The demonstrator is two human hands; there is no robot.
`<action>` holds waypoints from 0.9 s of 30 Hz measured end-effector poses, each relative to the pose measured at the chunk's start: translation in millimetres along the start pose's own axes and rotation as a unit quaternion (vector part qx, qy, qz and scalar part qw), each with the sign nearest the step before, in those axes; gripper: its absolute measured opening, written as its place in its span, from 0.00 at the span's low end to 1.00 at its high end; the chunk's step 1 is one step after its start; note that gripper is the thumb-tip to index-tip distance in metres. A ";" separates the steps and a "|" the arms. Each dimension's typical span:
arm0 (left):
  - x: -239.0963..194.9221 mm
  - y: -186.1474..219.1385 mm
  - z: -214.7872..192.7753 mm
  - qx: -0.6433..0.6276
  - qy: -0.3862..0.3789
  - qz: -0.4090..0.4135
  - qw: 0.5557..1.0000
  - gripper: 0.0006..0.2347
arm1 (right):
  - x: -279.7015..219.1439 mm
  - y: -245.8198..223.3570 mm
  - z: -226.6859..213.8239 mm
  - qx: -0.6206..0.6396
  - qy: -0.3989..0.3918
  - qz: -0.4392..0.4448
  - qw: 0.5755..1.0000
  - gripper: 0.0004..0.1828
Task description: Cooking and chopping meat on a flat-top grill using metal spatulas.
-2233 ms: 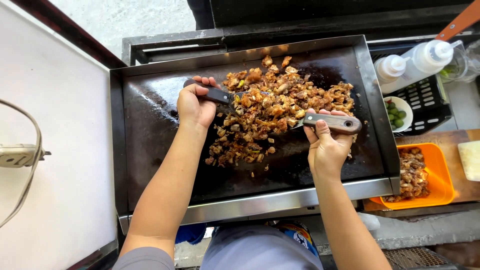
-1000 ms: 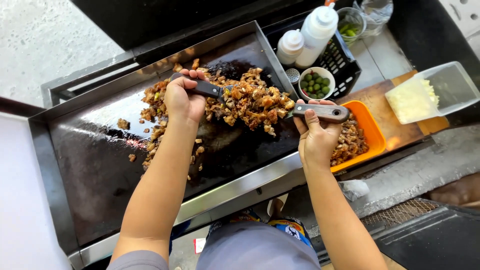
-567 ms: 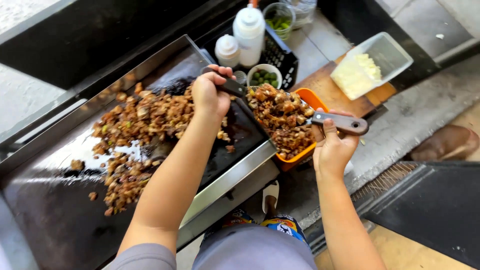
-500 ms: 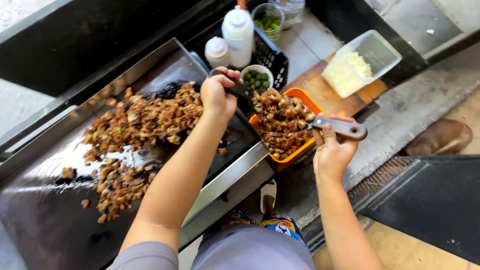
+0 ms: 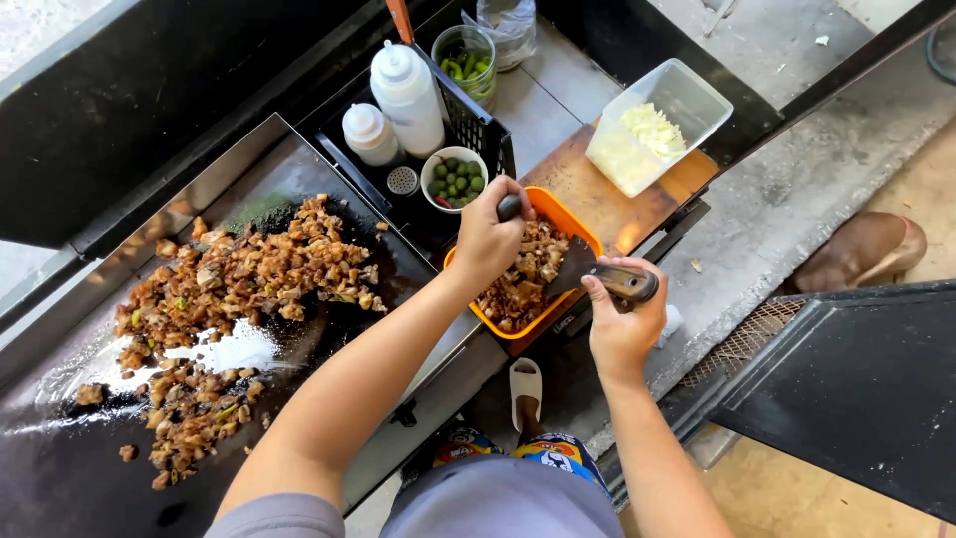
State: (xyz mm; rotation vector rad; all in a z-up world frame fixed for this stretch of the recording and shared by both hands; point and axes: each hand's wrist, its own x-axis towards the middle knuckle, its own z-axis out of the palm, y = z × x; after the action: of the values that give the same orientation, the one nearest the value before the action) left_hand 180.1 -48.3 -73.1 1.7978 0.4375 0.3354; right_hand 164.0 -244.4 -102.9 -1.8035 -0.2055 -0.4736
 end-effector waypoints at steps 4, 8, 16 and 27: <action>-8.8 11.3 -6.4 -0.013 0.009 -0.005 1.000 0.13 | -6.2 10.2 5.5 0.056 -0.022 0.009 0.998 0.27; -15.6 22.4 1.4 -0.065 0.031 -0.025 0.997 0.13 | -13.4 22.9 21.6 0.084 -0.048 0.021 0.995 0.26; -3.6 -10.6 28.0 -0.092 0.075 -0.033 0.992 0.12 | -2.1 2.3 8.7 0.196 -0.031 -0.009 0.980 0.24; -19.3 20.7 18.9 -0.107 0.051 0.034 0.992 0.13 | -2.3 20.5 20.2 0.217 -0.077 -0.017 0.973 0.21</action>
State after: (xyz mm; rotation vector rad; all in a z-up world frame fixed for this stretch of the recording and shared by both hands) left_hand 173.8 -78.2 -58.2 1.5934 0.3971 0.5059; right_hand 174.0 -230.7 -126.2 -1.4075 -0.4158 -0.2850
